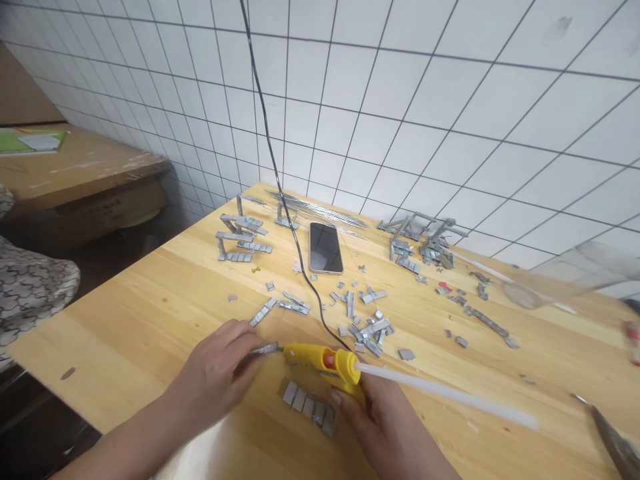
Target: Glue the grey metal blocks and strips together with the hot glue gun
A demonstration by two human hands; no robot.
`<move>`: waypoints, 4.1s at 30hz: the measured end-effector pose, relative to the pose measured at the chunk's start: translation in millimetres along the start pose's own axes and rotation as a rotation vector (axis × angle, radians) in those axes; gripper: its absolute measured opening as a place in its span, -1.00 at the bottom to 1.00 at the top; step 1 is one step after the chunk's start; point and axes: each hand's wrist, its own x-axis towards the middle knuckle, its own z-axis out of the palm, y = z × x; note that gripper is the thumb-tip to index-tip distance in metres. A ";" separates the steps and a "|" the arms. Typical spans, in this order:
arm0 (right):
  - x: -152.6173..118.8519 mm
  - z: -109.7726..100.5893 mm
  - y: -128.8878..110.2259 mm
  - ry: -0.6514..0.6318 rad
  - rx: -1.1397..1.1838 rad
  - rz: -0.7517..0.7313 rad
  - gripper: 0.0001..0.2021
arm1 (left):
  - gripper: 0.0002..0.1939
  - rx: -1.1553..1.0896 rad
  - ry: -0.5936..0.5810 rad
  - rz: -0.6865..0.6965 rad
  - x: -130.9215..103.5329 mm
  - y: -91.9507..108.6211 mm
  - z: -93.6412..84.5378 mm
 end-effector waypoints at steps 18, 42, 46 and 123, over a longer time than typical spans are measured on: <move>-1.5 -1.1 -1.9 0.021 -0.006 -0.015 -0.67 | -0.81 -0.025 0.029 0.036 -0.1 0.1 0.8; -8.7 -32.8 15.0 0.012 0.091 0.034 -0.72 | -0.86 -0.037 0.029 0.014 2.2 0.9 -0.4; -10.1 -26.3 10.0 0.005 0.023 -0.006 -0.74 | -0.86 -0.023 0.023 0.008 2.3 1.5 -0.1; -12.7 -18.7 -0.6 0.078 -0.037 -0.022 -0.78 | -0.86 -0.044 -0.024 -0.029 -0.5 0.9 1.2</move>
